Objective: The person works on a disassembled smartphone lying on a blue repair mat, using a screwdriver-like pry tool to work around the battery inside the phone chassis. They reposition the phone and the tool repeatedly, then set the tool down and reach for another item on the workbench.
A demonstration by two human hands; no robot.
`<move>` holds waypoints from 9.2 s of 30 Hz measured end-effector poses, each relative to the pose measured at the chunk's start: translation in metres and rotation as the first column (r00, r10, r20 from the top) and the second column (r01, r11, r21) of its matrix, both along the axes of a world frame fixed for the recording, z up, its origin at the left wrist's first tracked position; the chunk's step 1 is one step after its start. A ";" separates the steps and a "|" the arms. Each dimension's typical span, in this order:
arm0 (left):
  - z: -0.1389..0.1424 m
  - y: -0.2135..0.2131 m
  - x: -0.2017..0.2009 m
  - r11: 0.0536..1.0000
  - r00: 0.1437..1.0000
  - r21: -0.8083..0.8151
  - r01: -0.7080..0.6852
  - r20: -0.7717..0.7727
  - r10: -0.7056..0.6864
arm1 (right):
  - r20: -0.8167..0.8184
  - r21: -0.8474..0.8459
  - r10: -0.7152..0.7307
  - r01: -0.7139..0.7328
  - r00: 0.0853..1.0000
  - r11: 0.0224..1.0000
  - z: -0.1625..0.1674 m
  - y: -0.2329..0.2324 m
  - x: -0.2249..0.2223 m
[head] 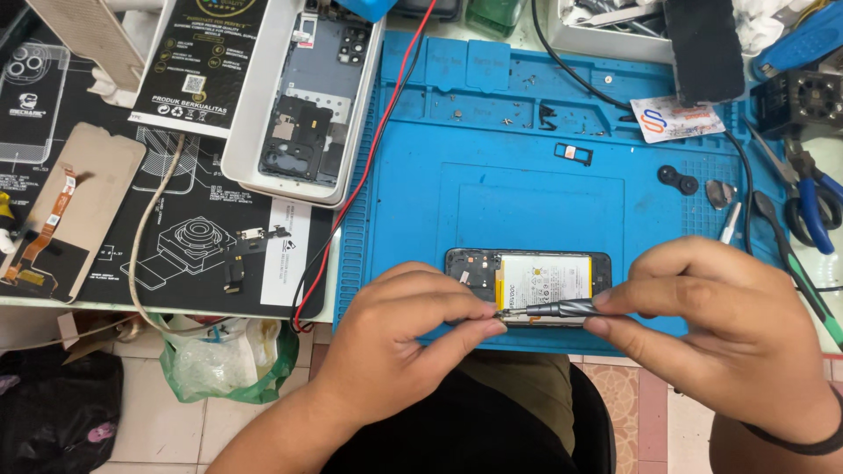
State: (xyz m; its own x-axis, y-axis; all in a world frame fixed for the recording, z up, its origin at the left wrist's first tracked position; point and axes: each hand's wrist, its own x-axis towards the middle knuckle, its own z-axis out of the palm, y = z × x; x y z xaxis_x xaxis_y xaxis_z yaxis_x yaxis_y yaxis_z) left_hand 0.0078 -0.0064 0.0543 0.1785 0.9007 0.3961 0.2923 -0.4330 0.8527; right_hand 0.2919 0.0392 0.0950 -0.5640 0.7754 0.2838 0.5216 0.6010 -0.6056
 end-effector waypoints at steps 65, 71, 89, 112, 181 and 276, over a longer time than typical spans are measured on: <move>-0.034 -0.006 -0.018 0.961 0.952 -0.155 0.231 0.241 -0.190 | -0.115 -0.314 -0.151 0.108 0.982 0.943 -0.037 -0.010 -0.005; -0.026 -0.012 -0.018 0.997 0.999 -0.068 -0.037 -0.033 0.035 | -0.055 -0.232 -0.132 0.116 0.990 0.966 -0.014 -0.005 -0.018; -0.042 -0.013 -0.015 0.979 0.930 -0.062 -0.192 -0.329 0.161 | 0.430 0.186 0.148 -0.248 0.891 0.951 0.026 0.020 -0.077; -0.046 -0.013 -0.011 0.974 0.912 0.006 -0.227 -0.348 0.215 | 0.720 0.022 0.294 -0.445 0.628 0.895 0.037 0.024 -0.102; -0.033 -0.008 -0.010 0.980 0.981 -0.177 0.090 0.185 -0.056 | -0.106 -0.502 -0.317 0.225 0.943 0.835 -0.061 -0.020 -0.016; -0.047 -0.013 -0.012 0.987 0.925 0.020 -0.159 -0.347 0.156 | 0.890 -0.203 0.336 -0.391 0.309 0.898 0.031 0.005 -0.106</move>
State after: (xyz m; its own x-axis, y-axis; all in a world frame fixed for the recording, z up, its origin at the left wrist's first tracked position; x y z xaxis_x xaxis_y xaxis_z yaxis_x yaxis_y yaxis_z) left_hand -0.0044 -0.0198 0.0069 0.1584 0.9314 0.3277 0.6336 -0.3504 0.6897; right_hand 0.1857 0.0446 0.1264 -0.7239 0.4256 -0.5430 0.4512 0.8875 0.0941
